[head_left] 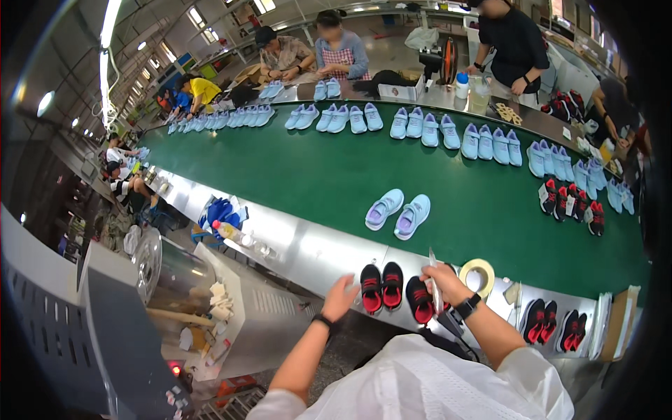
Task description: The person picks up black and red sneakers from a conveyor belt and wipes the soles with a white cloth. They then place the shoes on a metal rack. The person also handles light blue sneakers, using a syringe-like tool to apply a substance to the sole before placing them on the rack.
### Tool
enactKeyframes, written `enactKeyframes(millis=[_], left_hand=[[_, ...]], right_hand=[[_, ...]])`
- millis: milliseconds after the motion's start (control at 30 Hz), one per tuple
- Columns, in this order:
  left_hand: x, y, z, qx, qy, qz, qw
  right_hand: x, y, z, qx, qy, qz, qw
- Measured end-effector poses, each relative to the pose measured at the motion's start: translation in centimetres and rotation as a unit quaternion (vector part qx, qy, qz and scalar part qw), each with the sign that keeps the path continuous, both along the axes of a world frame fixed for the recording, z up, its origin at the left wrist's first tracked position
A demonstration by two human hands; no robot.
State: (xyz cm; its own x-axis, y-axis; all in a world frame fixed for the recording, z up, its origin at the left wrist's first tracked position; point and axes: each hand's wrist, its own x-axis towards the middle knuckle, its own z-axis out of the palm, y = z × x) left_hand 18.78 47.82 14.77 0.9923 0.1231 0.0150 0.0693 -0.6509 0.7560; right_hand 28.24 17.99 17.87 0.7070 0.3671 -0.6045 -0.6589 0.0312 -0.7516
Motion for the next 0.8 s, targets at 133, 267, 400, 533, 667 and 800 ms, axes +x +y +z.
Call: enactKeyframes(millis=[133, 267, 400, 533, 667, 800], left_hand=[[16.3, -4.4, -0.2, 0.103, 0.080, 0.043, 0.991], [25.3, -8.6, -3.9, 0.316, 0.223, 0.029, 0.922], [28.5, -11.3, -6.6, 0.341, 0.249, 0.084, 0.902], [28.1, -10.5, -10.0, 0.308, 0.192, 0.111, 0.925], [27.6, -11.5, -4.2, 0.189, 0.180, 0.052, 0.964], [22.0, -13.3, 1.6, 0.184, -0.004, -0.002, 0.983]], right_hand=[[0.8, -4.6, 1.3, 0.000, 0.027, 0.007, 1.000], [0.8, -9.4, 2.0, -0.010, 0.048, -0.070, 0.996], [1.6, -11.6, 1.8, -0.042, 0.058, -0.146, 0.987], [3.8, -10.4, 1.1, -0.025, 0.057, -0.127, 0.990], [7.1, -6.8, -0.8, -0.054, -0.042, -0.042, 0.997], [9.6, -1.5, 2.4, -0.139, -0.125, -0.099, 0.977]])
